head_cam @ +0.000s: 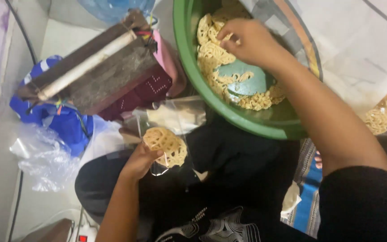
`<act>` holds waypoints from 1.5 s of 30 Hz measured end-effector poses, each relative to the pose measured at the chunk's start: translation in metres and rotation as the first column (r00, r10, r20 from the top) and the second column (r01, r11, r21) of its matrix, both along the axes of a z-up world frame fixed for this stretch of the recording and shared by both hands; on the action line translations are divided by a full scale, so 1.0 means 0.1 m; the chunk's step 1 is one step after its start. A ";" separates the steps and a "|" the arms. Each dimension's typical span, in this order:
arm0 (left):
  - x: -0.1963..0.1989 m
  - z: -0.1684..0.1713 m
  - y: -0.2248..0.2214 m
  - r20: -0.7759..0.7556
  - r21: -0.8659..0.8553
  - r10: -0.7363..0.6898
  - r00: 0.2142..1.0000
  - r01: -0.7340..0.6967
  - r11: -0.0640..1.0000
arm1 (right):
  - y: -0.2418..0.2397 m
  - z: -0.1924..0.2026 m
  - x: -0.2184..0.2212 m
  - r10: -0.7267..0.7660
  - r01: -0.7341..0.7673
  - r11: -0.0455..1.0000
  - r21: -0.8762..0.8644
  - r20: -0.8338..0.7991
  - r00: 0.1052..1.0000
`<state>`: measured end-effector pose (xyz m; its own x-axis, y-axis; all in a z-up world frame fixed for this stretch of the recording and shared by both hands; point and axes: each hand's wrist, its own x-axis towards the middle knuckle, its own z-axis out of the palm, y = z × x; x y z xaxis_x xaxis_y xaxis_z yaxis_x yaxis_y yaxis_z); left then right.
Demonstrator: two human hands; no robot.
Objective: Manually filling plastic bags with crackers and sealing them using a heat sealer
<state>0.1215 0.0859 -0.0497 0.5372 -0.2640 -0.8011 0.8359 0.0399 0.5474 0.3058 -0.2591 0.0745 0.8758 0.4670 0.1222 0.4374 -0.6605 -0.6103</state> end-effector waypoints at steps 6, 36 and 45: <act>0.22 -0.12 -0.02 -0.108 -0.045 0.165 0.980 -0.171 0.984 | 0.28 -1.11 0.33 -0.087 -0.244 0.701 -0.671 -0.419 0.904; 0.27 -0.30 0.03 -0.015 -0.143 0.061 0.998 -0.063 0.988 | -0.95 -1.52 0.60 -0.543 -0.074 0.377 -0.923 -0.285 0.790; 0.28 -0.32 -0.01 -0.113 -0.104 0.052 0.992 -0.063 0.993 | -0.48 -1.26 0.04 -0.399 -0.596 0.458 -0.660 -0.751 0.526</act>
<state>0.1495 0.0851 -0.0815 0.4640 -0.3225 -0.8250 0.8855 0.1431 0.4421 0.3097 -0.3072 -0.0513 0.2563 -0.0385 -0.9658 0.2527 -0.9618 0.1054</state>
